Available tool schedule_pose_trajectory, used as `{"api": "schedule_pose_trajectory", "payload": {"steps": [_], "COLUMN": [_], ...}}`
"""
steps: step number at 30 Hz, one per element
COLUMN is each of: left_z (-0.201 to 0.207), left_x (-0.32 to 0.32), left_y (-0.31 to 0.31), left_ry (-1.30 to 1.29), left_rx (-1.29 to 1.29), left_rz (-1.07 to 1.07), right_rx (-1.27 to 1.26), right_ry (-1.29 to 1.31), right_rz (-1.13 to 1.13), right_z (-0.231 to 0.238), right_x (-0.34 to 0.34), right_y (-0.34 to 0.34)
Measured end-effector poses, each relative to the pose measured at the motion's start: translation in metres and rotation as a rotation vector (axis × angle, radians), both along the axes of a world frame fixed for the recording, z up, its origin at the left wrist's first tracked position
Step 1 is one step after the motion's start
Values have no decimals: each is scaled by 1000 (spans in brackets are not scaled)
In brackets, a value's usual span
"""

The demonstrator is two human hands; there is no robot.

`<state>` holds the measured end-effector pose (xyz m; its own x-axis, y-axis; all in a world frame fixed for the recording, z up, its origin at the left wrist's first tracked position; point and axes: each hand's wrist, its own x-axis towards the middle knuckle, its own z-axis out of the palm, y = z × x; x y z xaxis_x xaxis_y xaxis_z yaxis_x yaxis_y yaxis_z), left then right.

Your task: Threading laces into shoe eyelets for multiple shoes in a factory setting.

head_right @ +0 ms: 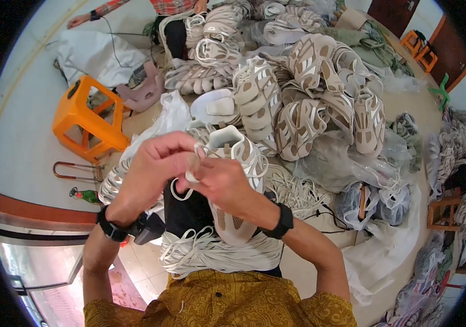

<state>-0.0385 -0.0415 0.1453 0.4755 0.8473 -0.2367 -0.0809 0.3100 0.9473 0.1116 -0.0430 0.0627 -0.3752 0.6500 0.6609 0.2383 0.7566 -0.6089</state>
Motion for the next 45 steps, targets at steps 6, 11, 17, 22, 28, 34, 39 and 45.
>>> {"api": "schedule_pose_trajectory", "payload": {"steps": [6,11,17,22,28,34,39,45], "left_z": [-47,-109,-152,-140,-92,-92,-110,-134], "left_x": [-79,-200,-253,-224,-188,-205,-113,-41], "left_y": [26,49,31,29,57,66,52,35], "left_ry": [-822,-734,-514,-131,-42,-360,312,593], "left_rx": [92,264,181,220,295,287,213,281], "left_rz": [475,890,1107,1066,1184,922,625,394], "right_rx": [-710,-748,-757,-771,-634,-605,-707,21], "right_ry": [702,958,1147,1041,946,1047,809,-232], "right_rz": [-108,-147,-54,-146,-225,-61,-7,45], "right_z": [6,-16,-49,-47,-22,2,-22,-26], "right_x": [106,191,276,298,298,283,225,68], "right_y": [33,56,73,71,73,79,84,71]}}
